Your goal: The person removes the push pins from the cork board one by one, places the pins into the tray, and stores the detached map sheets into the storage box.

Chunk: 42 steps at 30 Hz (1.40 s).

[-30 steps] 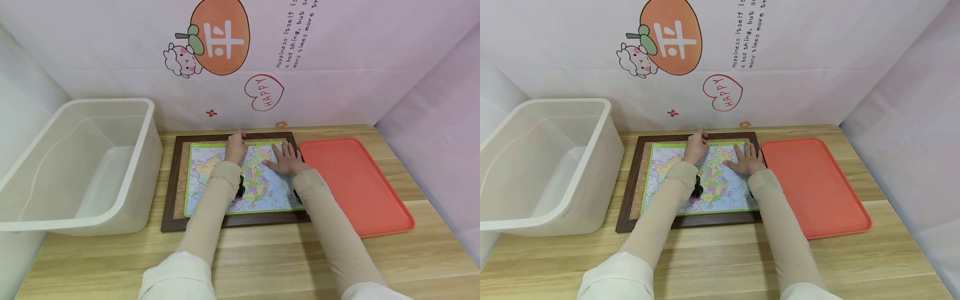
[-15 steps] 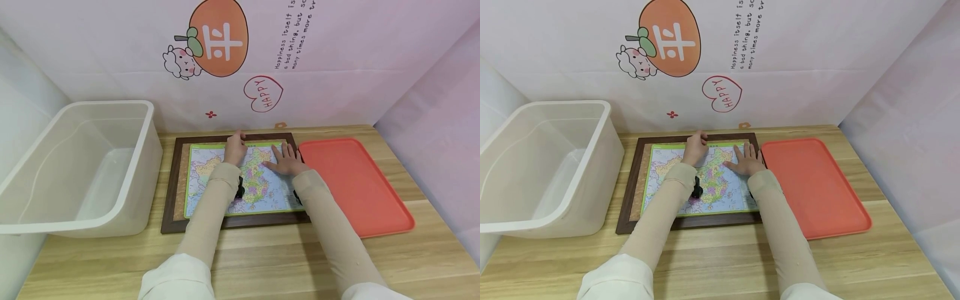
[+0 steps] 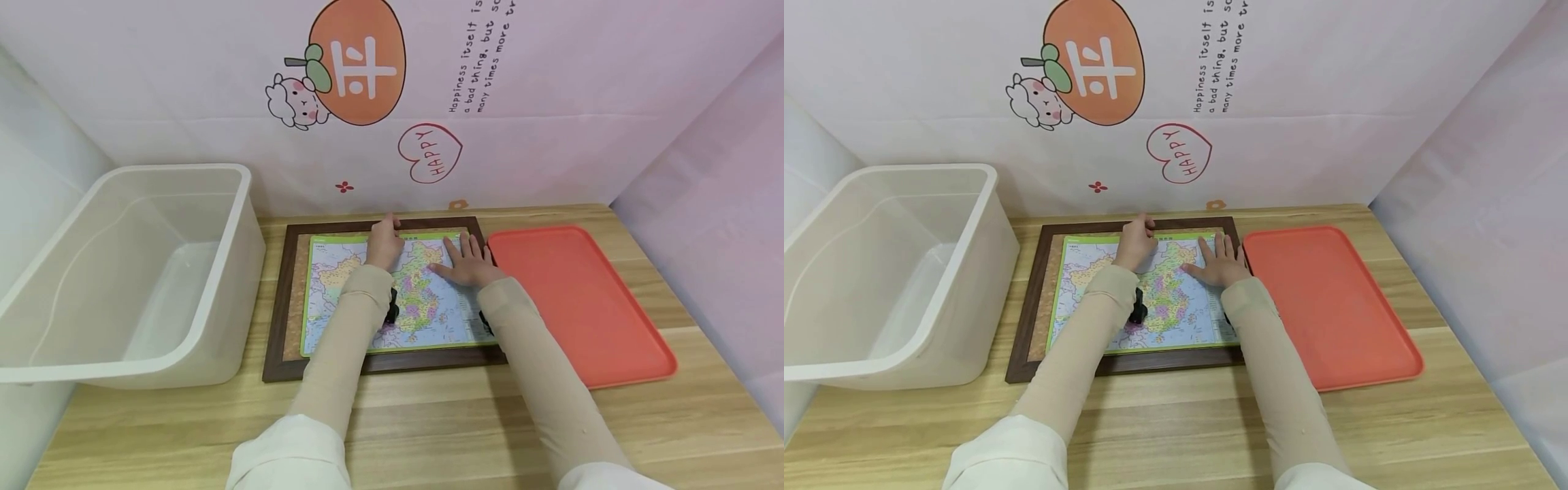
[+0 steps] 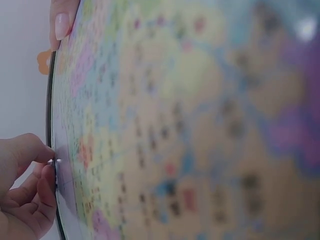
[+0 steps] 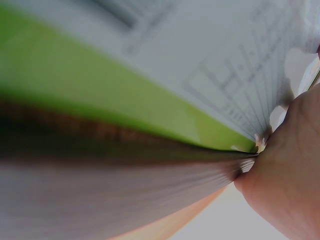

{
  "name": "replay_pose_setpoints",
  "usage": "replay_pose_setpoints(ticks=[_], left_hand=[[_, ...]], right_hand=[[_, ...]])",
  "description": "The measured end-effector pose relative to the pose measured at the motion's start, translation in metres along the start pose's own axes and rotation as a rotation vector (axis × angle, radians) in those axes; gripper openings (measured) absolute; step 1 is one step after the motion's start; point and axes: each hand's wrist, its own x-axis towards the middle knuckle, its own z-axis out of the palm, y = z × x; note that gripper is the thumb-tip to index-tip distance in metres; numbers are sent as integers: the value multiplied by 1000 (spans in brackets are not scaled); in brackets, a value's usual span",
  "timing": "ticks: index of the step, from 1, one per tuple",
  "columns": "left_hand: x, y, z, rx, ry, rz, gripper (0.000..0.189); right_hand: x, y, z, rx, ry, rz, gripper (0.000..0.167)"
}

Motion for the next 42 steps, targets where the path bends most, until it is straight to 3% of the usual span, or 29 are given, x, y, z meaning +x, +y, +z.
replay_pose_setpoints(ticks=[8,23,30,35,42], left_hand=[[1,1,-1,57,-8,-10,29],[1,-7,-2,-50,4,-6,25],[1,-3,-5,-53,5,-7,29],[4,2,-7,-66,-8,30,33],[1,1,-8,-114,-4,33,30]], right_hand=[[-2,-2,0,7,-2,-4,86],[-4,-6,-1,7,-9,-5,86],[-4,-6,-3,8,-9,-12,86],[-2,-4,-3,8,-9,-4,87],[-2,0,-1,19,-7,-9,88]])
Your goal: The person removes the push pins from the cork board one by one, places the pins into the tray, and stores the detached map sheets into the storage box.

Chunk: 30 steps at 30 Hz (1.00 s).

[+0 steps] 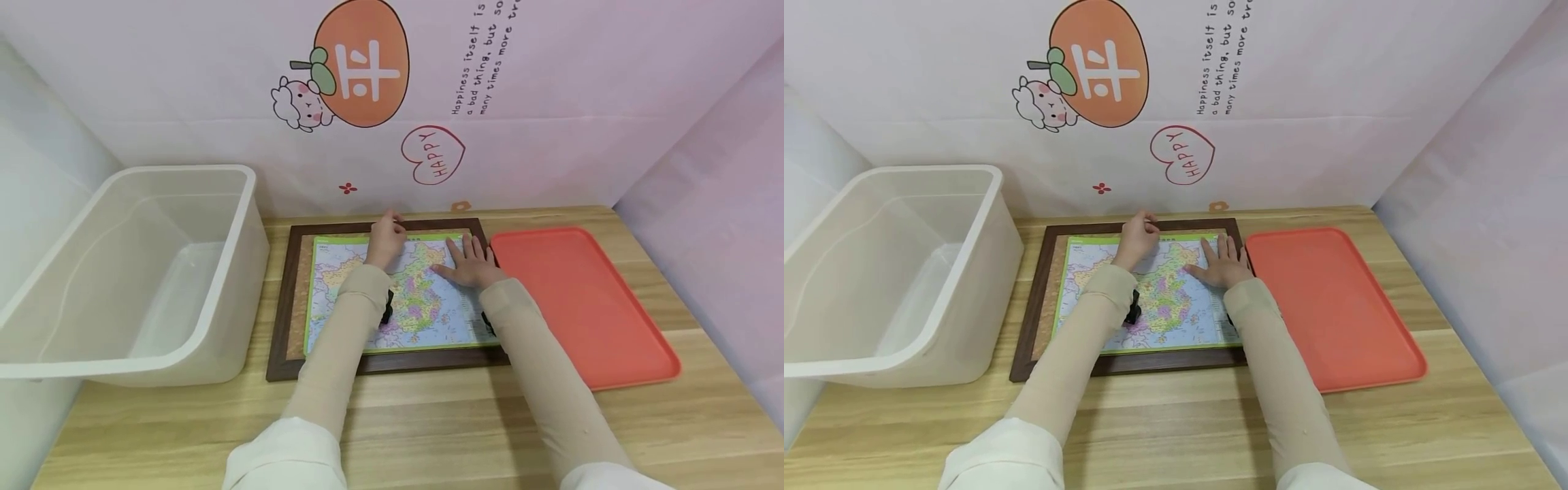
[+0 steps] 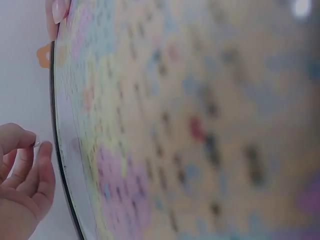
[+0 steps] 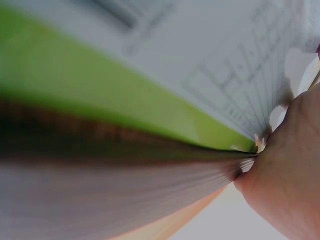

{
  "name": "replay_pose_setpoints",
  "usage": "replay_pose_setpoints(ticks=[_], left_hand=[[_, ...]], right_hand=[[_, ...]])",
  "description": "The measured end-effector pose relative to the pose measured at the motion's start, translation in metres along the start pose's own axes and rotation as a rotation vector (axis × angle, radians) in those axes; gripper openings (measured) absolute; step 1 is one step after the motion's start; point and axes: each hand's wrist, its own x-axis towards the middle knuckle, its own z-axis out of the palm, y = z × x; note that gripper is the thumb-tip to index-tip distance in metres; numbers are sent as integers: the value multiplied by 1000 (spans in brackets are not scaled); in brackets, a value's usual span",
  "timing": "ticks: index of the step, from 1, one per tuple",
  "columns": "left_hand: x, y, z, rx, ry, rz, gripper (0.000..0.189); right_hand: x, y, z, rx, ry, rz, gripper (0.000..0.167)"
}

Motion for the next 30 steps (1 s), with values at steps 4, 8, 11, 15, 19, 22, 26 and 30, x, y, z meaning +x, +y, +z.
replay_pose_setpoints(ticks=[4,8,11,15,19,22,26,30], left_hand=[[-3,2,-4,-41,6,2,28],[-5,4,-6,-57,2,-9,26],[-5,5,-6,-51,5,-9,26],[-6,4,-7,-50,10,-7,28],[-7,4,-7,-62,-3,0,28],[-8,5,-8,-71,-11,3,28],[-13,8,-9,-89,-15,9,28],[-17,12,-8,-108,-32,28,29]], right_hand=[[0,1,0,-2,3,0,89],[0,1,0,-7,3,8,89],[0,0,0,-18,9,8,87],[0,0,0,-22,21,0,88],[1,0,1,-23,37,-6,88],[1,0,0,-25,46,-16,89],[1,1,-2,-5,51,-49,90],[1,8,-9,27,67,-116,83]])
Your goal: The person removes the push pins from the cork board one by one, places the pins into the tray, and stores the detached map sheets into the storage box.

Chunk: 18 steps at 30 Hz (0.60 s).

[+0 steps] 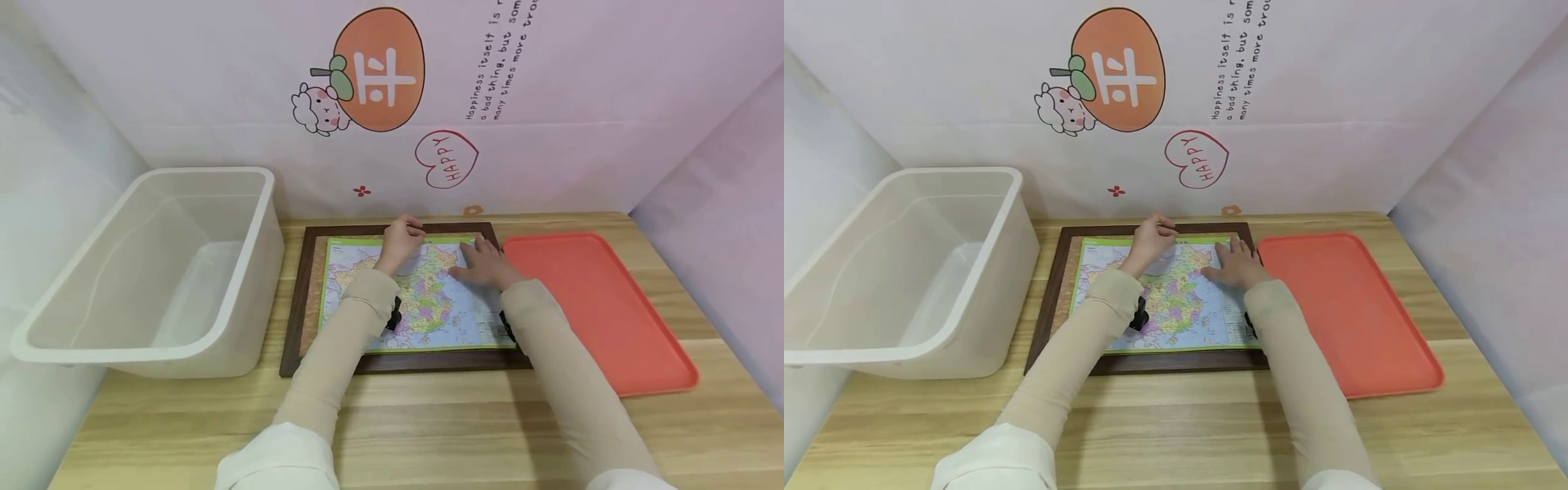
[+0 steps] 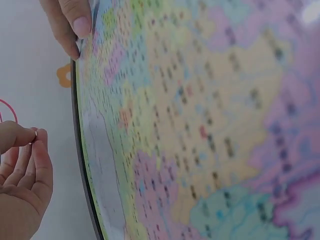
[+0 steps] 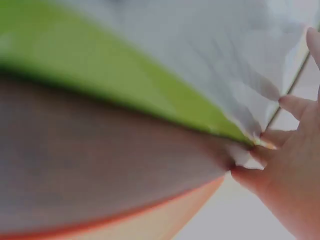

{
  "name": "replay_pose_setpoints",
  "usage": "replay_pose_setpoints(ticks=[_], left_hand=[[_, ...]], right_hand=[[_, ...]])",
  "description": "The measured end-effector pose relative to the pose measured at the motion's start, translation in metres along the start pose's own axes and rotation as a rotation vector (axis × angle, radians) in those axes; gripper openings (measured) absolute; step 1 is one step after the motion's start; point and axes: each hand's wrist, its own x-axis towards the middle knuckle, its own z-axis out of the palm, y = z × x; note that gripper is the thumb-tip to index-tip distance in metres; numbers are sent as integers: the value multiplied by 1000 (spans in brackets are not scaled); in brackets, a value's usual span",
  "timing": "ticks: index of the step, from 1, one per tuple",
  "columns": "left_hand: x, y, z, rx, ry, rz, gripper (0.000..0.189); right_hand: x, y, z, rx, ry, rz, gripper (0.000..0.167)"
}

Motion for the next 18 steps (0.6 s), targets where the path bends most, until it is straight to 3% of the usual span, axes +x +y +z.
replay_pose_setpoints(ticks=[8,13,18], left_hand=[[-4,6,5,-20,-34,6,24],[-6,6,6,-22,-52,13,26],[-7,9,7,-23,-67,21,28]], right_hand=[[-19,20,-29,106,37,-66,70],[-36,46,-50,108,85,-27,65],[-55,83,-62,90,84,34,74]])
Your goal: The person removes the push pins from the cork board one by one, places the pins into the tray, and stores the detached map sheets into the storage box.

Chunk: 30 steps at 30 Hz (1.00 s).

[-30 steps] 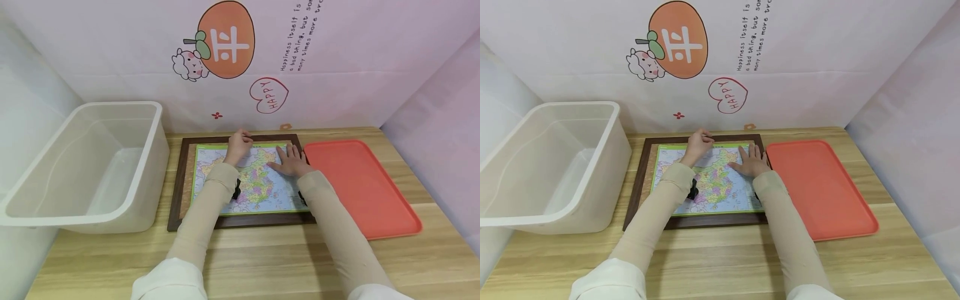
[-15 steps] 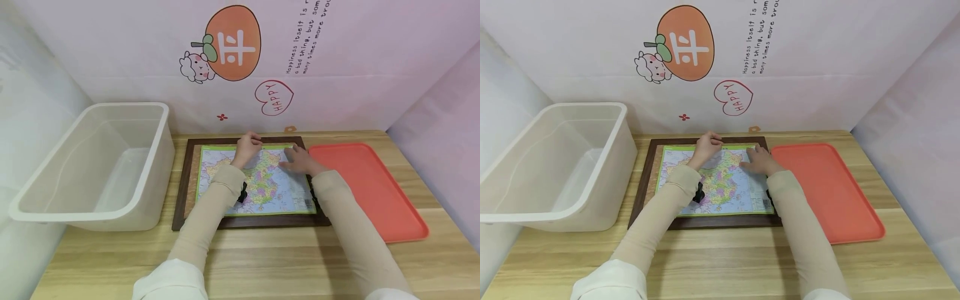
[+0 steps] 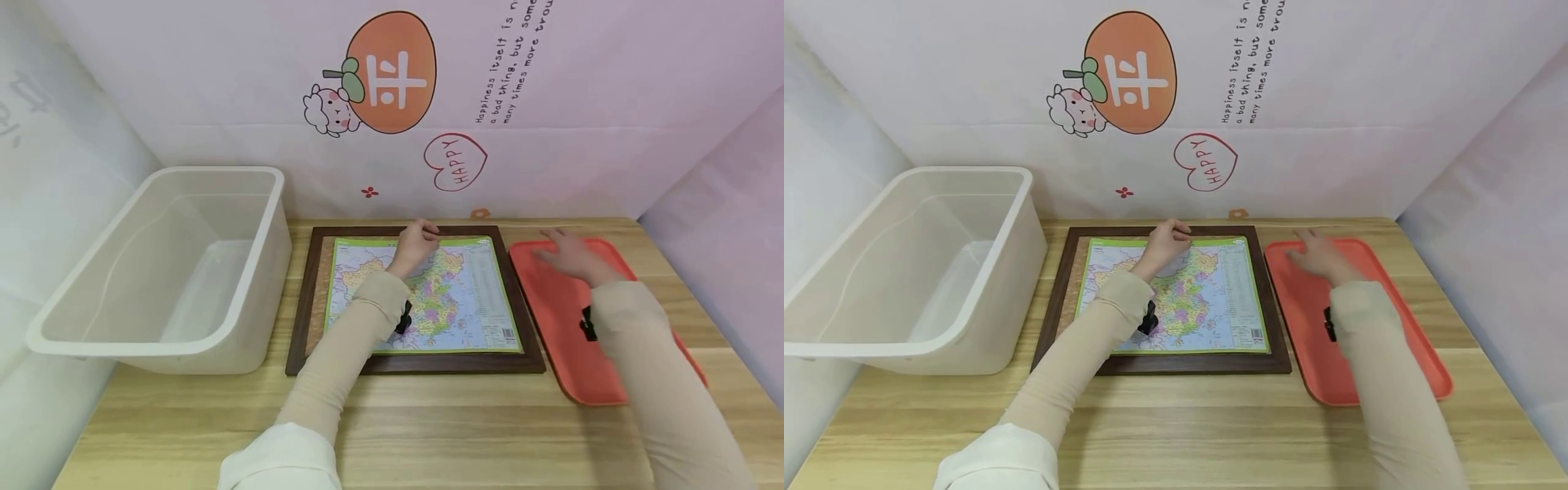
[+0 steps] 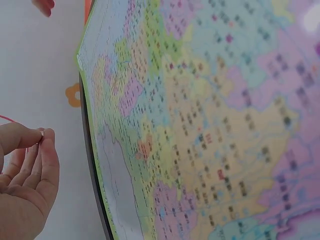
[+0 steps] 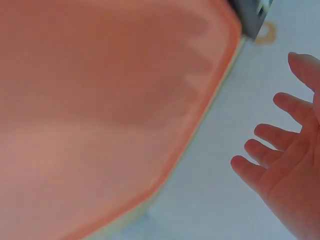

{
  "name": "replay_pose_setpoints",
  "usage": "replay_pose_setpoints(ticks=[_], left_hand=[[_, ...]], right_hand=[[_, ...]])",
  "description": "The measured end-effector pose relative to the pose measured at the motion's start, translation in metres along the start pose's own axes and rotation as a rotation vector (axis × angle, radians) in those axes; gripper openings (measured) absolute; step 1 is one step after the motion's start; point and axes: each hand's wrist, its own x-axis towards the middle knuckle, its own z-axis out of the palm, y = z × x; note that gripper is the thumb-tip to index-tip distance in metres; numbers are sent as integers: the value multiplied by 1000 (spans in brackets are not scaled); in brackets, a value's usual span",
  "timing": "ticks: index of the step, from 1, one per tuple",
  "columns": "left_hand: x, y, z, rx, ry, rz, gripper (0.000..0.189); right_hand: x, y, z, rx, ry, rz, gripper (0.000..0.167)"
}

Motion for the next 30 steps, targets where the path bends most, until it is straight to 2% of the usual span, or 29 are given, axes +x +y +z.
replay_pose_setpoints(ticks=[3,8,15,21,25,30], left_hand=[[-2,4,3,8,-9,-3,28],[-4,9,12,33,-26,2,23],[-8,16,22,18,-83,21,27],[-10,20,30,27,-105,26,29],[-10,22,37,37,-116,24,28],[-13,28,45,58,-114,26,26]], right_hand=[[-11,25,-5,-15,12,6,78],[-24,66,-4,-40,46,15,73],[-43,112,0,-71,63,82,74],[-56,133,7,-115,65,111,79],[-61,142,13,-161,28,113,80],[-62,149,20,-157,-6,100,78]])
